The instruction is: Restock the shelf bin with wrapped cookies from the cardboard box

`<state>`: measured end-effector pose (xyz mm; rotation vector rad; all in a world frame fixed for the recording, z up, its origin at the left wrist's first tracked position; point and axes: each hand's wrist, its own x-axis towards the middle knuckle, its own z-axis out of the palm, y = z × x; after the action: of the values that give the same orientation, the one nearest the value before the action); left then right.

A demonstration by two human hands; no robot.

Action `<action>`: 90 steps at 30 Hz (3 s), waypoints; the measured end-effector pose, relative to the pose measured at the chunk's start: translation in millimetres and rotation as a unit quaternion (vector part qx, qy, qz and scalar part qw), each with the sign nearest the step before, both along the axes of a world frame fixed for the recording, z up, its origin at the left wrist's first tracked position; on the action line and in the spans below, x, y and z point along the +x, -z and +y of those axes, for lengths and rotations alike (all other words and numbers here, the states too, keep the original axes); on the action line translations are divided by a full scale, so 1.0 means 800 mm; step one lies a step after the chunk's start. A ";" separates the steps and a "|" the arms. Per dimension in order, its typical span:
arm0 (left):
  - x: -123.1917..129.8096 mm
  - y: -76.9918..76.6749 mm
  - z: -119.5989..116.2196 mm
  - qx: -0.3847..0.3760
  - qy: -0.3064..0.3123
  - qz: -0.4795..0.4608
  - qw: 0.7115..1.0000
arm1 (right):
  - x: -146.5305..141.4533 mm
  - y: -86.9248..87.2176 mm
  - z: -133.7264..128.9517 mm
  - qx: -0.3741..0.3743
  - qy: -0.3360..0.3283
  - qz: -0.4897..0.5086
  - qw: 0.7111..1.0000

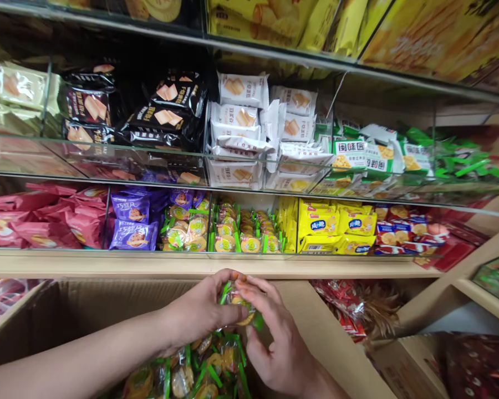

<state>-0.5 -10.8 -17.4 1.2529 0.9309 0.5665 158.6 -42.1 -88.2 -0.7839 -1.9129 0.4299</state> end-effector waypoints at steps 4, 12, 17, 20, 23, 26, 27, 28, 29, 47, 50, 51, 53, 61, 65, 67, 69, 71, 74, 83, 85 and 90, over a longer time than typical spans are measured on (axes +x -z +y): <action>-0.001 -0.006 0.000 0.000 -0.017 0.004 1.000 | 0.001 0.004 0.002 -0.149 0.003 0.132 0.980; -0.003 -0.018 -0.002 0.056 0.021 -0.039 0.997 | 0.000 -0.022 0.019 -0.325 -0.135 0.261 0.899; 0.002 -0.018 -0.003 0.158 -0.043 0.021 0.986 | -0.001 -0.063 0.035 -0.309 -0.080 0.159 0.934; -0.001 -0.016 -0.002 0.288 -0.130 0.076 0.946 | 0.002 -0.079 0.071 -0.253 -0.029 0.144 0.956; -0.006 -0.011 0.000 0.353 -0.145 0.119 0.916 | 0.004 -0.091 0.133 -0.186 0.133 0.146 0.963; -0.007 -0.008 0.001 0.347 -0.120 0.151 0.918 | 0.000 -0.096 0.204 -0.205 0.309 0.071 0.926; -0.007 -0.008 0.000 0.342 -0.108 0.159 0.920 | -0.002 -0.096 0.226 -0.217 0.332 0.052 0.916; -0.006 -0.009 -0.001 0.341 -0.095 0.165 0.921 | -0.004 -0.095 0.245 -0.226 0.346 0.034 0.910; -0.005 -0.010 -0.003 0.343 -0.081 0.170 0.920 | -0.007 -0.093 0.262 -0.230 0.350 0.020 0.908; -0.010 0.016 -0.005 0.329 0.069 0.228 0.914 | -0.014 -0.065 0.330 -0.202 0.273 -0.230 0.912; -0.011 0.016 -0.002 0.318 0.086 0.251 0.910 | -0.013 -0.066 0.331 -0.196 0.267 -0.255 0.909; -0.011 0.016 -0.001 0.317 0.090 0.259 0.908 | -0.012 -0.067 0.330 -0.193 0.266 -0.260 0.908; -0.012 0.017 -0.001 0.320 0.097 0.271 0.903 | -0.011 -0.069 0.328 -0.188 0.266 -0.269 0.907; -0.014 0.022 -0.005 0.327 0.128 0.299 0.887 | -0.002 -0.081 0.316 -0.201 0.288 -0.308 0.884; -0.015 0.021 -0.005 0.332 0.144 0.320 0.876 | 0.003 -0.079 0.315 -0.199 0.287 -0.319 0.881; -0.016 0.019 -0.003 0.334 0.154 0.335 0.868 | 0.006 -0.076 0.316 -0.187 0.275 -0.321 0.887; -0.017 0.017 -0.002 0.336 0.162 0.350 0.859 | 0.008 -0.072 0.318 -0.176 0.263 -0.322 0.892; -0.017 0.014 -0.001 0.338 0.172 0.364 0.851 | 0.008 -0.068 0.322 -0.171 0.262 -0.318 0.895; -0.017 0.011 -0.002 0.329 0.189 0.377 0.845 | 0.007 -0.064 0.331 -0.175 0.277 -0.305 0.894; -0.020 0.011 -0.002 0.327 0.236 0.384 0.831 | 0.005 -0.061 0.335 -0.211 0.279 -0.292 0.890; -0.020 0.010 -0.002 0.323 0.247 0.397 0.823 | 0.004 -0.061 0.331 -0.218 0.283 -0.289 0.888; -0.022 0.009 0.001 0.342 0.275 0.424 0.793 | 0.000 -0.076 0.317 -0.220 0.293 -0.286 0.886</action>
<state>-18.1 -10.3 -24.4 2.4447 1.0268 -0.2193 158.3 211.7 -27.6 -1.8978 -1.9809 0.2638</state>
